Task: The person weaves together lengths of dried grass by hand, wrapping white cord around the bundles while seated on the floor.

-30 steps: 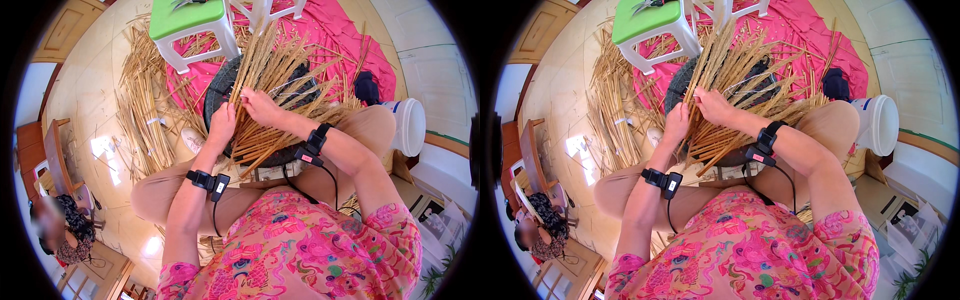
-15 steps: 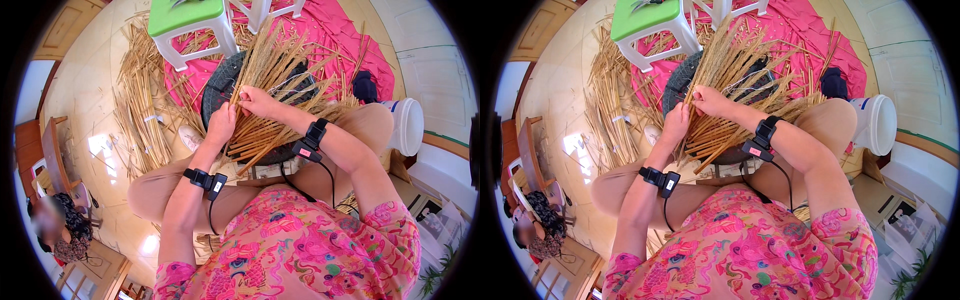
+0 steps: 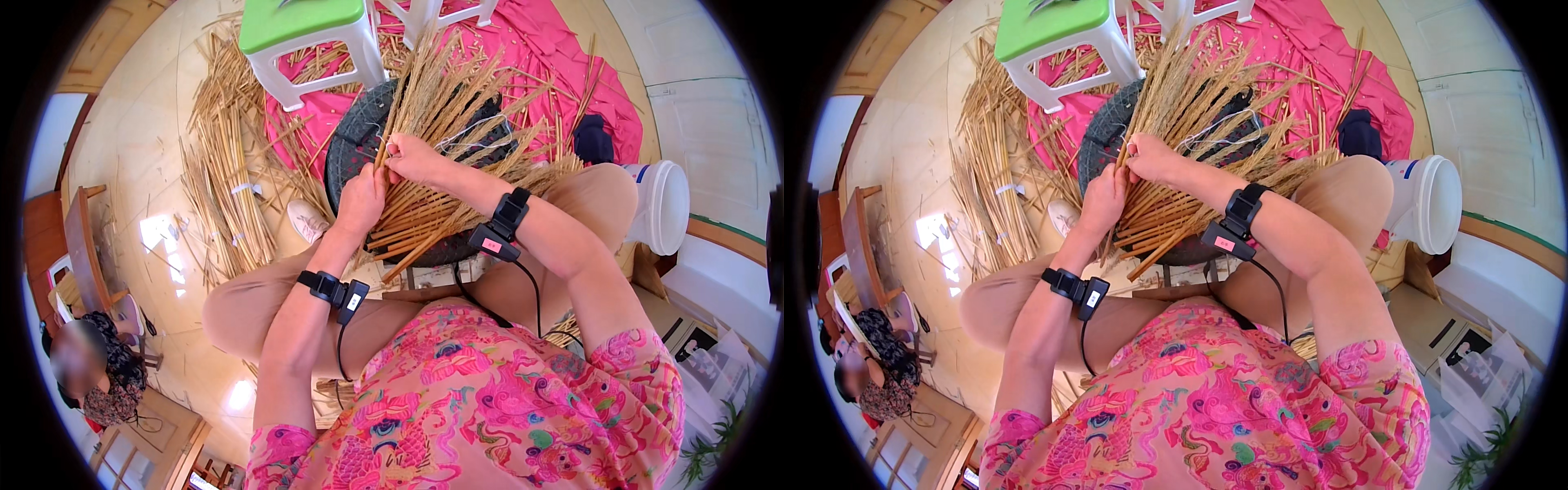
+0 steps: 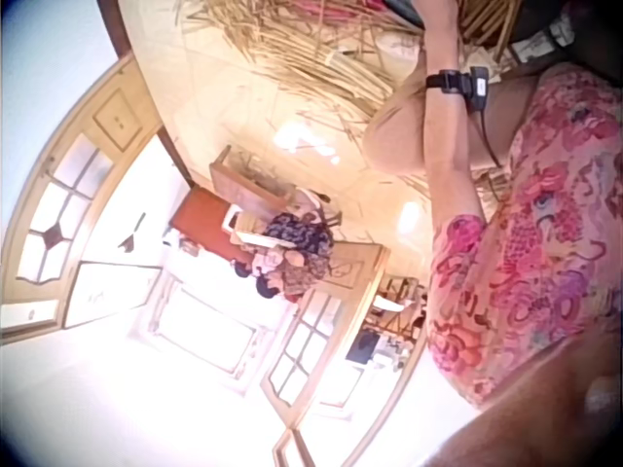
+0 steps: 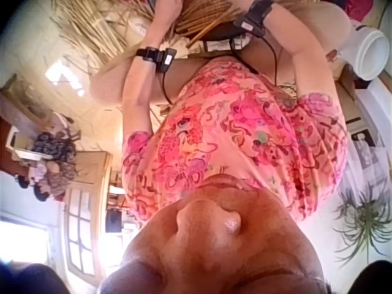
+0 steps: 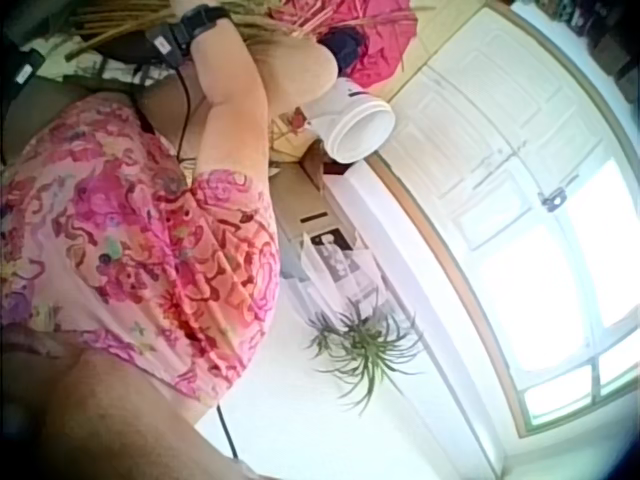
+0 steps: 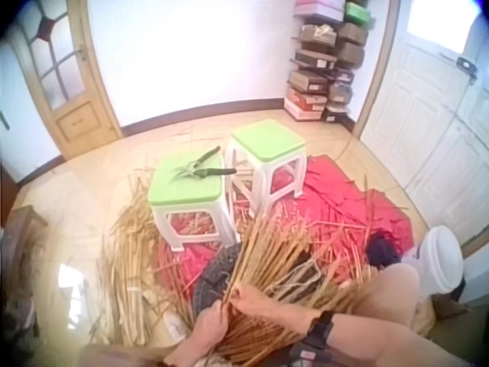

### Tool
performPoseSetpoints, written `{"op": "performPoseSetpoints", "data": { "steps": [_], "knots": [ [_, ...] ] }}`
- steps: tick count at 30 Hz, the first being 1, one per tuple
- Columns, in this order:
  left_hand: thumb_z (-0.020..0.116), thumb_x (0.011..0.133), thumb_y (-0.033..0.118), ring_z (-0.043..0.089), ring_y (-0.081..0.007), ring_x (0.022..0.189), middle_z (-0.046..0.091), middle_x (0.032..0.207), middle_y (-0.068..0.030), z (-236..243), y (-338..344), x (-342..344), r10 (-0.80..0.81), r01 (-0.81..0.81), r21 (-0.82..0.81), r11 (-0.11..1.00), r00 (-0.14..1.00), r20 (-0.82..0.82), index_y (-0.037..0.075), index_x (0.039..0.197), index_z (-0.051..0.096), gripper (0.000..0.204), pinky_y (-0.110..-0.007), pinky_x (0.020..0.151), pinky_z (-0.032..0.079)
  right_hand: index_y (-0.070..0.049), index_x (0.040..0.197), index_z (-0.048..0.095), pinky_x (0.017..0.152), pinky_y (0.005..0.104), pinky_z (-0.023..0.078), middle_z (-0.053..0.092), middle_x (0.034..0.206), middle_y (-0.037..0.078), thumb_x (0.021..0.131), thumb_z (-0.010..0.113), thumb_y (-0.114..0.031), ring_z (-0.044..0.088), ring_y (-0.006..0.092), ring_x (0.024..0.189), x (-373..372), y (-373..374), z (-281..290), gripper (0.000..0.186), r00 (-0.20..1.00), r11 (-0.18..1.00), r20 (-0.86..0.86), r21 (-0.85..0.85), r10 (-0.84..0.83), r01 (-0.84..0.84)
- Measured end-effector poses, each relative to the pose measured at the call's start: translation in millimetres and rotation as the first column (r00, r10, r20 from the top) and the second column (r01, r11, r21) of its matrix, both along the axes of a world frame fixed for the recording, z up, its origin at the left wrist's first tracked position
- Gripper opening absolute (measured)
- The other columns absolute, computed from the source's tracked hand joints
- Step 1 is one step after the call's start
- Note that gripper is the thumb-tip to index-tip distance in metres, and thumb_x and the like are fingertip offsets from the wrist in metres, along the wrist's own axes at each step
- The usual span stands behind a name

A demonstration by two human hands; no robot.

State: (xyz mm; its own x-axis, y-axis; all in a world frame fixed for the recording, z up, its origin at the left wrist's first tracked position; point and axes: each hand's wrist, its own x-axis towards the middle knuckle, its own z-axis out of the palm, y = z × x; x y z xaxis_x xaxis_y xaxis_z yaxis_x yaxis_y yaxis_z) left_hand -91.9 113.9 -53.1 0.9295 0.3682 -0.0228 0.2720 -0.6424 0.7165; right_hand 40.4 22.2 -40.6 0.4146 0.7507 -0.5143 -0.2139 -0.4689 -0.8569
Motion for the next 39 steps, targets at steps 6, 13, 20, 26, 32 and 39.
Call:
{"op": "performPoseSetpoints", "data": {
  "steps": [6, 13, 20, 26, 32, 39],
  "knots": [
    [0.043, 0.098, 0.023, 0.059, -0.0446, 0.065, 0.058, 0.067, -0.0257, 0, 3, 5, 0.018, -0.018, -0.012, 1.000, 1.000, 0.012, 0.001, 0.086, 0.048, 0.026, -0.052, 0.058, 0.046, -0.001, 0.092, 0.045, 0.056, 0.0317, 0.050, 0.058, 0.074, 0.011, 0.087, 0.053, -0.001, 0.063, 0.0188, 0.064, 16, -1, 4, 0.010, 0.952, 0.983, 0.255, 0.012, 0.172, -0.181],
    [0.042, 0.098, 0.026, 0.060, -0.0443, 0.067, 0.061, 0.070, -0.0252, -4, 8, -2, 0.082, -0.081, 0.046, 0.996, 0.996, -0.027, 0.002, 0.087, 0.049, 0.028, -0.052, 0.060, 0.048, -0.012, 0.103, 0.058, 0.081, 0.0444, 0.046, 0.058, 0.110, 0.014, 0.077, 0.063, -0.016, 0.055, 0.0323, 0.097, 76, -14, 54, 0.027, -0.237, 0.969, 0.957, -0.115, 0.168, 0.220],
    [0.042, 0.098, 0.026, 0.061, -0.0419, 0.064, 0.062, 0.068, -0.0236, 4, 5, 5, 0.082, -0.074, 0.099, 0.992, 0.994, -0.070, 0.000, 0.088, 0.051, 0.029, -0.051, 0.058, 0.049, -0.010, 0.081, 0.066, 0.082, 0.0419, 0.044, 0.060, 0.088, 0.010, 0.083, 0.061, -0.024, 0.058, 0.0282, 0.092, 16, 27, 24, 0.015, 0.123, 0.898, 0.946, -0.235, 0.299, -0.373],
    [0.043, 0.097, 0.025, 0.061, -0.0427, 0.065, 0.062, 0.068, -0.0247, 2, 9, 2, 0.075, -0.075, 0.005, 0.997, 0.997, 0.000, -0.002, 0.093, 0.053, 0.029, -0.052, 0.060, 0.048, -0.009, 0.079, 0.062, 0.080, 0.0437, 0.042, 0.058, 0.087, 0.009, 0.086, 0.055, -0.019, 0.057, 0.0282, 0.093, 24, 40, 16, 0.014, 0.268, 0.781, 0.870, -0.188, 0.414, -0.595],
    [0.060, 0.084, 0.014, 0.061, -0.0454, 0.080, 0.063, 0.086, -0.0275, 0, -31, 2, -0.118, 0.111, -0.129, 0.985, 0.992, -0.044, 0.000, 0.099, 0.057, 0.021, -0.052, 0.068, 0.048, -0.003, 0.079, 0.059, 0.074, 0.0474, 0.045, 0.057, 0.081, 0.017, 0.089, 0.050, -0.019, 0.057, 0.0378, 0.082, 14, 117, 10, 0.020, 0.452, 0.832, 0.887, 0.177, 0.097, -0.525],
    [0.043, 0.099, 0.030, 0.060, -0.0438, 0.068, 0.061, 0.071, -0.0239, 2, 20, 0, 0.111, -0.112, -0.019, 0.994, 0.993, -0.051, 0.001, 0.090, 0.051, 0.031, -0.052, 0.061, 0.047, -0.005, 0.088, 0.052, 0.065, 0.0331, 0.046, 0.057, 0.076, 0.011, 0.092, 0.048, -0.017, 0.059, 0.0197, 0.078, 42, 154, 136, 0.013, 0.777, 0.913, 0.523, -0.002, 0.349, -0.408]
  ]
}}
